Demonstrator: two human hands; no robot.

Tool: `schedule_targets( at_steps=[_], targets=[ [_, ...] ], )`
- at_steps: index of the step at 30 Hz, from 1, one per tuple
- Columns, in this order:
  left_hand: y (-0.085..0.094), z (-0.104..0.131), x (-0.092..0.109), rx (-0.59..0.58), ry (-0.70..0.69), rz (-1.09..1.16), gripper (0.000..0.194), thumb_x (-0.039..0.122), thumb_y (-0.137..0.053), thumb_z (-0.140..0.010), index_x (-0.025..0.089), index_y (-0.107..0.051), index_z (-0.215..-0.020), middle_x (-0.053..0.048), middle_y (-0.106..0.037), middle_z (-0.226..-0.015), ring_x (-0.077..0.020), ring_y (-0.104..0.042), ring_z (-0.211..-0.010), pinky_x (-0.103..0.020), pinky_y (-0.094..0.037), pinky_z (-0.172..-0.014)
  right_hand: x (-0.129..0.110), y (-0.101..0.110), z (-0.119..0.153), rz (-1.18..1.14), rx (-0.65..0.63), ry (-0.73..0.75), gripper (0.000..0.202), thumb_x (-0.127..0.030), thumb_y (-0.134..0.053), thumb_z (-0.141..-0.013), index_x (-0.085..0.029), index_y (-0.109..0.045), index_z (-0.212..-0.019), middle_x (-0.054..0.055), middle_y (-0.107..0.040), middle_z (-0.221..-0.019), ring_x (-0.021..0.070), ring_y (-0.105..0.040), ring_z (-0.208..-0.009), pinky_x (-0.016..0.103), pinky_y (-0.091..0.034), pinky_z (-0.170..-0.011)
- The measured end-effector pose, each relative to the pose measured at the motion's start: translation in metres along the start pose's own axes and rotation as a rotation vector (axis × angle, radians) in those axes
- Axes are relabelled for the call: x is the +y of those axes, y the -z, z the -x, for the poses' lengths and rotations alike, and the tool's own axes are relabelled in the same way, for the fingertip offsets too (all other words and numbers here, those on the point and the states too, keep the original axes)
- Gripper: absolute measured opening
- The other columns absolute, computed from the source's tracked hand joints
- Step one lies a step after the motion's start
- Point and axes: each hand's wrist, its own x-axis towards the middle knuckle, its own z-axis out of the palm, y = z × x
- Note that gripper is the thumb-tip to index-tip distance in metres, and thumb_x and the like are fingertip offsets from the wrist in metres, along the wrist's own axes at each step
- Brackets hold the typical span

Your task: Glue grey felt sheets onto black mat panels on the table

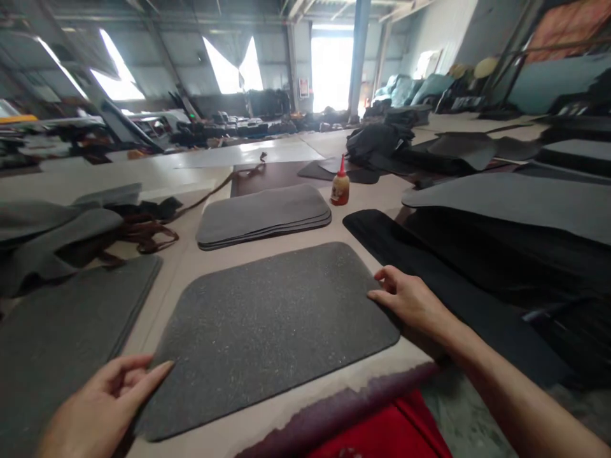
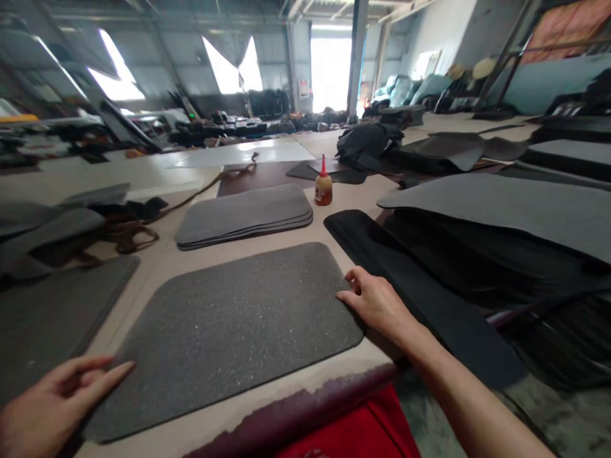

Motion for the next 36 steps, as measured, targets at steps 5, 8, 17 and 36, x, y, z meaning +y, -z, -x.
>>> schedule_targets(
  at_steps=[5, 8, 17, 36],
  targets=[
    [0.012, 0.018, 0.031, -0.001, 0.072, 0.177, 0.053, 0.072, -0.061, -0.053, 0.032, -0.06, -0.089, 0.009, -0.066, -0.06, -0.0276, -0.067, -0.069, -0.034, -0.046, -0.063, 0.005, -0.002, -0.002, -0.049, 0.002, -0.01, 0.034, -0.049, -0.061, -0.083, -0.021, -0.058, -0.101, -0.002, -0.062, -0.07, 0.0181, -0.059, -0.064, 0.03, -0.041, -0.061],
    [0.011, 0.019, 0.033, 0.015, 0.059, 0.212, 0.055, 0.071, -0.062, -0.052, 0.03, -0.061, -0.089, 0.005, -0.066, -0.062, -0.0289, -0.067, -0.069, -0.035, -0.046, -0.063, 0.009, -0.005, -0.003, -0.035, 0.003, 0.017, 0.034, -0.05, -0.058, -0.085, -0.022, -0.058, -0.102, -0.001, -0.063, -0.071, 0.0194, -0.061, -0.065, 0.031, -0.042, -0.062],
    [0.015, 0.031, 0.029, 0.388, -0.161, 0.055, 0.068, 0.067, -0.055, -0.077, 0.017, -0.057, -0.123, -0.01, -0.063, -0.103, -0.029, -0.065, -0.087, -0.041, -0.053, -0.076, -0.003, 0.005, 0.008, 0.363, 0.297, 0.156, 0.052, -0.068, -0.042, -0.087, -0.024, -0.06, -0.11, 0.012, -0.069, -0.104, 0.0317, -0.069, -0.078, 0.042, -0.049, -0.057],
    [-0.04, 0.0, 0.082, 0.016, -0.777, -0.331, 0.077, 0.076, -0.04, -0.089, 0.033, -0.036, -0.154, -0.003, -0.029, -0.164, -0.0346, -0.021, -0.152, -0.06, -0.023, -0.121, -0.05, -0.08, -0.054, 0.554, -0.025, 0.437, 0.091, -0.078, -0.03, -0.094, -0.009, -0.044, -0.152, 0.02, -0.03, -0.158, 0.0377, -0.025, -0.147, 0.056, -0.027, -0.119]
  ],
)
